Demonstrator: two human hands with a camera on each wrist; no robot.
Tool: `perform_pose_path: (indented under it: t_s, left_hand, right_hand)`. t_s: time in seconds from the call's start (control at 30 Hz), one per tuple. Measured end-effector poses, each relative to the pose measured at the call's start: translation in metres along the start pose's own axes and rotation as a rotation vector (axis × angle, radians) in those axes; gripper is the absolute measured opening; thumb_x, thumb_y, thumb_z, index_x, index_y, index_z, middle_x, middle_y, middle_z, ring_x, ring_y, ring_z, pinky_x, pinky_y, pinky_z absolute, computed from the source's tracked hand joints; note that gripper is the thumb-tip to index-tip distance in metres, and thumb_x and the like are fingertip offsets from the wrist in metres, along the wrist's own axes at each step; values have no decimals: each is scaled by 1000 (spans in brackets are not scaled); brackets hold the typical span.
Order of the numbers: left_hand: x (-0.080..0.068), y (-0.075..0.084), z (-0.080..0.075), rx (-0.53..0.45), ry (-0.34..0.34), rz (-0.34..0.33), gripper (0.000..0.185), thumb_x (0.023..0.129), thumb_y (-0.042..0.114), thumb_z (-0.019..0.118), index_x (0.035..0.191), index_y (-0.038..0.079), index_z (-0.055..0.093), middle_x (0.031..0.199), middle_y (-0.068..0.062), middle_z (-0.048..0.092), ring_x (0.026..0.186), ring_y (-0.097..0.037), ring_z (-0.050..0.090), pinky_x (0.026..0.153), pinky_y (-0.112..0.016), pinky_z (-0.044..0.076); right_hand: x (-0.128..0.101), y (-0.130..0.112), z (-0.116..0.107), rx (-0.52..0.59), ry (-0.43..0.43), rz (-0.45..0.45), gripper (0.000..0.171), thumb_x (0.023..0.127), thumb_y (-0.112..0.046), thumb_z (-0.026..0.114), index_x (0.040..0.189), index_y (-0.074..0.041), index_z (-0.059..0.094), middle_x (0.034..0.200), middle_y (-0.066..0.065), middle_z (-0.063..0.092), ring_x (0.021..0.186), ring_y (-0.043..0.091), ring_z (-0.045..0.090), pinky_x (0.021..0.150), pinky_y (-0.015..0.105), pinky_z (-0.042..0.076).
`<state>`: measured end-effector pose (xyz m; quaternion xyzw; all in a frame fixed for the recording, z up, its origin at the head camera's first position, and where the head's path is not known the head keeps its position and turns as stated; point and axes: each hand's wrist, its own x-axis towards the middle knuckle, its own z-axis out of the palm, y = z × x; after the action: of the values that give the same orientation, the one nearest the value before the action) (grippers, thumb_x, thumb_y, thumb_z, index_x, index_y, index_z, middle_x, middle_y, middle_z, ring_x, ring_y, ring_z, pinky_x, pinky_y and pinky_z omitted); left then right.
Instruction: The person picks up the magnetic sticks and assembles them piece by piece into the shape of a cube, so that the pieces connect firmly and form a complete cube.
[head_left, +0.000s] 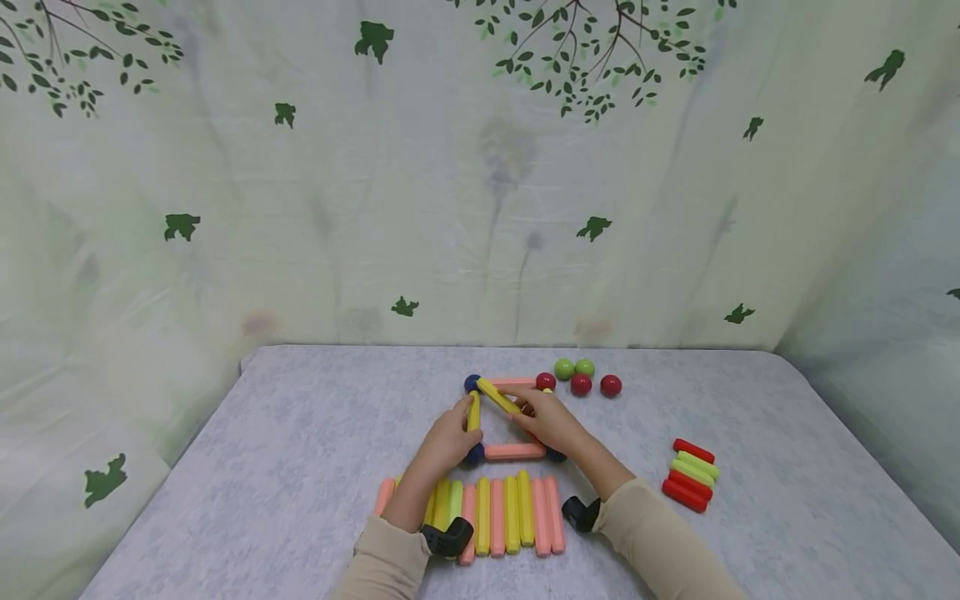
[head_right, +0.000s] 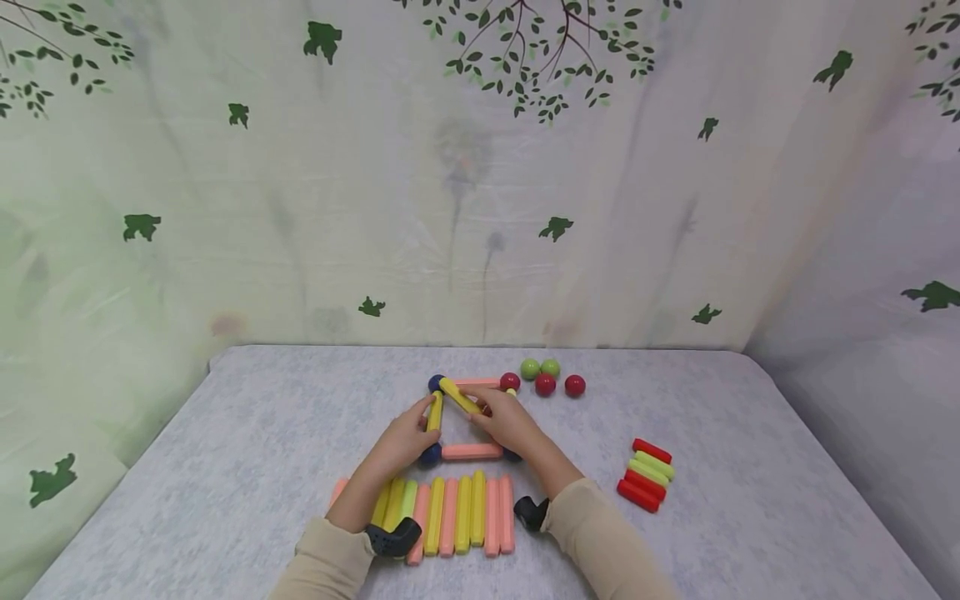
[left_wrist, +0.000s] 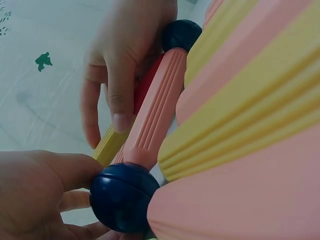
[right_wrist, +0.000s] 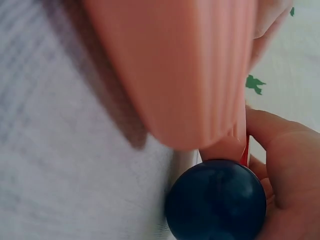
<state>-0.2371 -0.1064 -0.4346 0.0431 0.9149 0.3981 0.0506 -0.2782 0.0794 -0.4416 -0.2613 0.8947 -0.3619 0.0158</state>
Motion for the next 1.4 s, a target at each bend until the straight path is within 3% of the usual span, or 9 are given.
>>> perform_pose_path:
  t_s: [0.23, 0.37, 0.5, 0.7, 0.87, 1.0, 1.2, 1.3, 1.4]
  left_hand:
    - [1, -1, 1, -13, -9, -38, 60, 85, 12, 57, 138, 5, 32, 94, -10, 53, 80, -22, 48, 65, -35, 38]
    - [1, 0, 3, -13, -5, -40, 59, 86, 13, 56, 138, 5, 32, 109, -14, 54, 87, -22, 49, 73, -38, 41]
    - [1, -1, 4, -25, -6, -42, 58, 86, 13, 55, 138, 4, 32, 130, -18, 44, 98, -23, 47, 85, -43, 40]
    - [1, -1, 3, -22, -9, -24, 58, 86, 14, 56, 138, 3, 32, 122, -18, 49, 92, -24, 47, 79, -42, 40]
    - [3, -1, -1, -53, -46, -25, 59, 88, 19, 57, 138, 3, 31, 111, -18, 54, 98, -27, 52, 81, -45, 42]
    - [1, 1, -14, -55, -48, -59, 58, 89, 24, 56, 138, 5, 31, 117, -17, 50, 104, -30, 50, 83, -46, 42]
    - [-17, -8, -44, 4, 45, -3, 52, 90, 22, 56, 135, 9, 35, 118, -13, 46, 98, -25, 50, 79, -42, 45]
    - [-34, -21, -57, 21, 85, 61, 50, 89, 19, 57, 133, 7, 38, 118, -13, 46, 97, -24, 49, 79, -41, 45]
    - [-52, -35, -65, 32, 81, 74, 49, 89, 17, 57, 132, 4, 39, 117, -14, 46, 100, -26, 48, 81, -43, 44]
  right_hand:
    - [1, 0, 0, -39, -12, 8, 41, 85, -15, 62, 126, -15, 53, 71, -4, 51, 63, 13, 46, 54, 24, 39]
    - [1, 0, 1, -48, -31, 27, 40, 85, -14, 63, 124, -17, 55, 71, -4, 51, 61, 13, 45, 52, 23, 38]
    - [1, -1, 1, -61, -58, 50, 39, 85, -14, 63, 123, -18, 57, 71, -5, 52, 61, 13, 46, 53, 23, 38]
    - [1, -3, -1, -65, -57, 54, 38, 84, -14, 64, 122, -15, 57, 88, -1, 58, 71, 13, 51, 61, 25, 45]
    - [-3, -5, -16, -23, 33, 104, 39, 85, -19, 63, 122, -14, 55, 105, 4, 59, 90, 16, 55, 77, 33, 48]
    - [-9, 4, -38, -3, 170, 111, 43, 84, -21, 65, 124, -10, 53, 117, 9, 55, 104, 23, 51, 88, 42, 42]
    - [-21, 41, -68, -34, 290, 172, 46, 85, -17, 63, 127, -4, 48, 128, 17, 44, 121, 32, 36, 96, 49, 30]
    - [-27, 55, -78, -46, 248, 250, 48, 86, -15, 61, 129, -2, 44, 130, 20, 41, 122, 35, 33, 97, 50, 29]
    - [-31, 65, -82, -54, 183, 322, 47, 87, -12, 60, 129, -1, 43, 130, 22, 40, 119, 36, 35, 96, 50, 31]
